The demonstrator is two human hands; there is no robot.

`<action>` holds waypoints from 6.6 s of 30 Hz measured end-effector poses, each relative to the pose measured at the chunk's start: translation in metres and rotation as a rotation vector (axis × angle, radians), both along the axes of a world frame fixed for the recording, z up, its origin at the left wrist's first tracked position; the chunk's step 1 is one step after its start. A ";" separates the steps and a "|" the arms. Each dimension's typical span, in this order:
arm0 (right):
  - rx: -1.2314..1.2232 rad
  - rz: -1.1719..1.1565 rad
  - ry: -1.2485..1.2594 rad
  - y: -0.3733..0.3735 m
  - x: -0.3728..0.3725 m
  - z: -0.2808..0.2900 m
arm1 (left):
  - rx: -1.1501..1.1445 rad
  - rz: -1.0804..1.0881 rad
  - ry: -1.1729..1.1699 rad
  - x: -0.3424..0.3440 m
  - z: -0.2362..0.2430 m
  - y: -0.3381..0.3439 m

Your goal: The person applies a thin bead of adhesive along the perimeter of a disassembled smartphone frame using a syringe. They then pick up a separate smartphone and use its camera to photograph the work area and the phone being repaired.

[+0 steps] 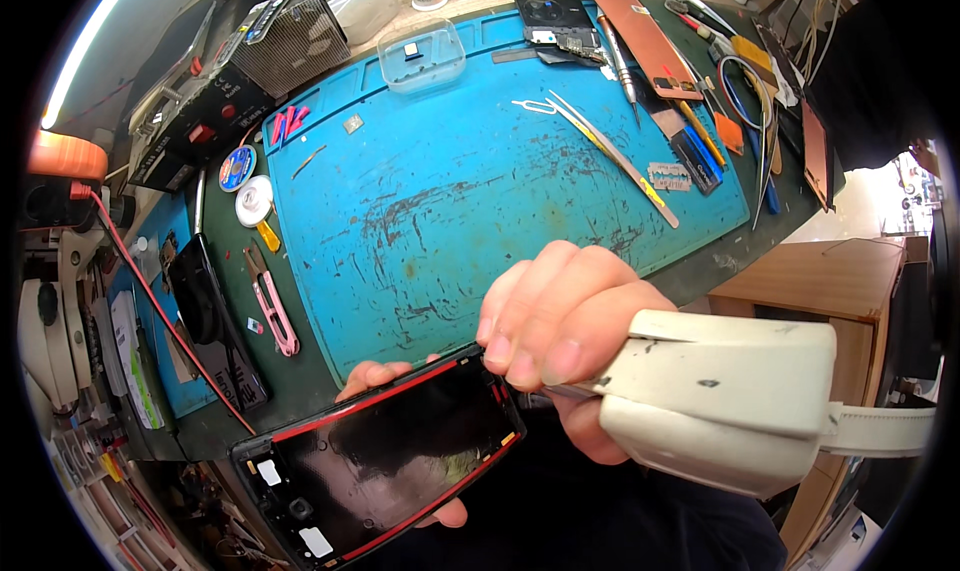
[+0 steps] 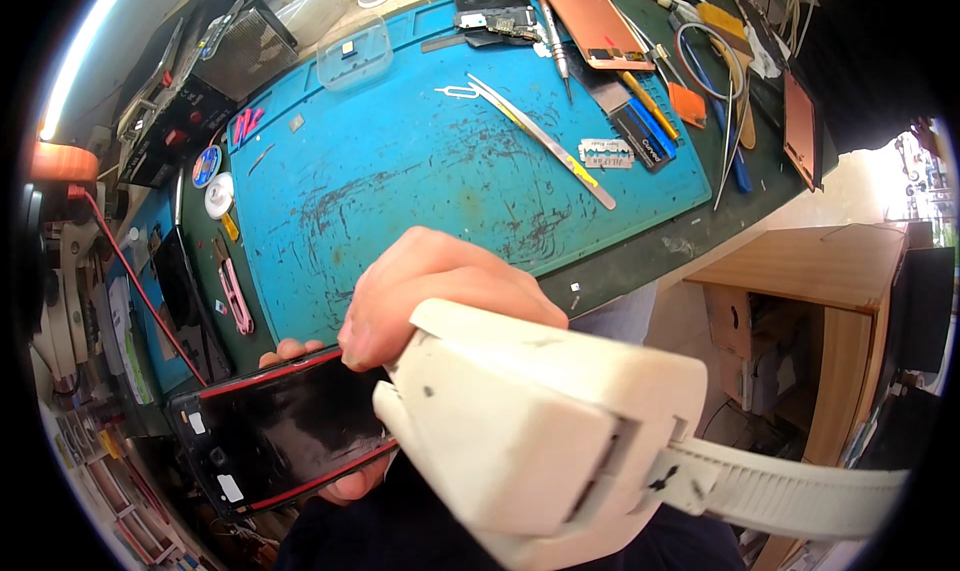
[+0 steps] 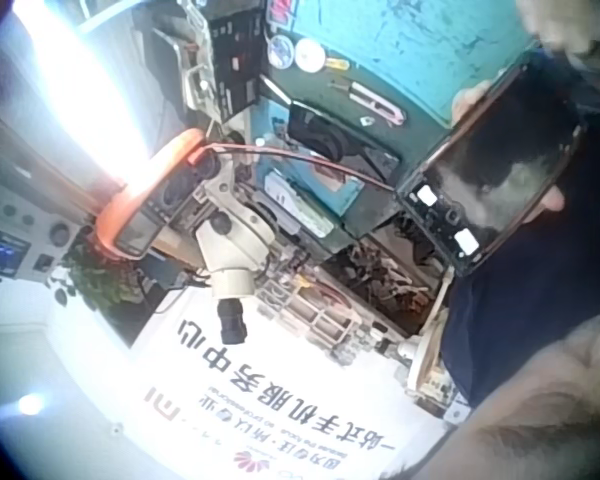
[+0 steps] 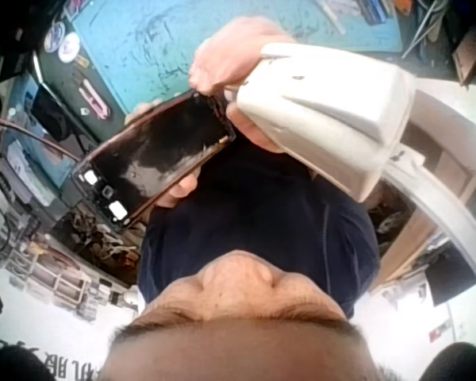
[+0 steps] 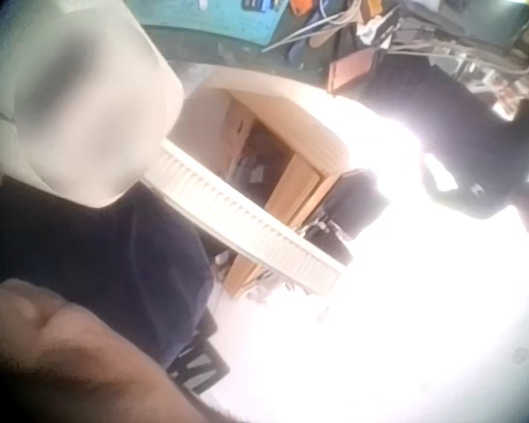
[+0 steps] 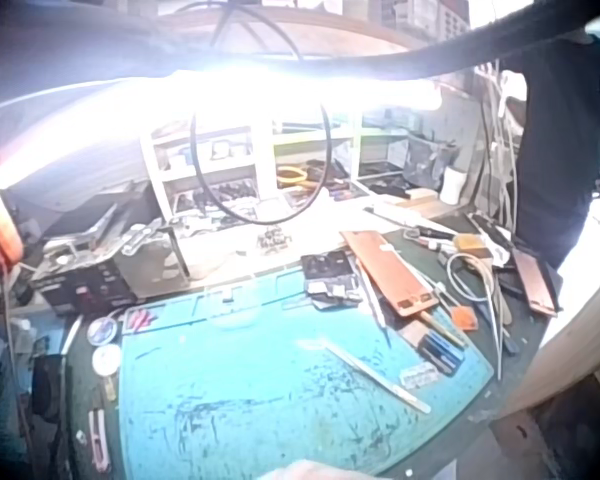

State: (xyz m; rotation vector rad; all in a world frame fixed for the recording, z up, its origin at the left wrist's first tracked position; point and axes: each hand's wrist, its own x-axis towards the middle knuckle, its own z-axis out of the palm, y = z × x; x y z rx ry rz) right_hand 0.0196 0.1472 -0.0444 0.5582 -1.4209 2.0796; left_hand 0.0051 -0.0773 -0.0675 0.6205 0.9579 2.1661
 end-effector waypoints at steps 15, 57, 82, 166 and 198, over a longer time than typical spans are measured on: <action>0.091 0.015 0.027 0.003 -0.003 -0.007 | -0.274 -0.218 0.170 -0.012 0.022 -0.015; 0.022 0.017 0.050 0.001 0.003 -0.013 | -0.384 -0.198 -0.036 0.008 0.033 0.001; -0.061 -0.059 -0.090 -0.009 0.021 0.004 | -0.362 -0.009 0.291 0.011 0.018 0.006; 1.895 -1.122 0.018 0.115 0.177 0.083 | -0.722 0.304 1.553 0.092 0.088 0.111; 1.620 -1.281 -0.884 0.377 -0.084 0.037 | 0.660 -0.182 0.304 0.036 0.107 0.067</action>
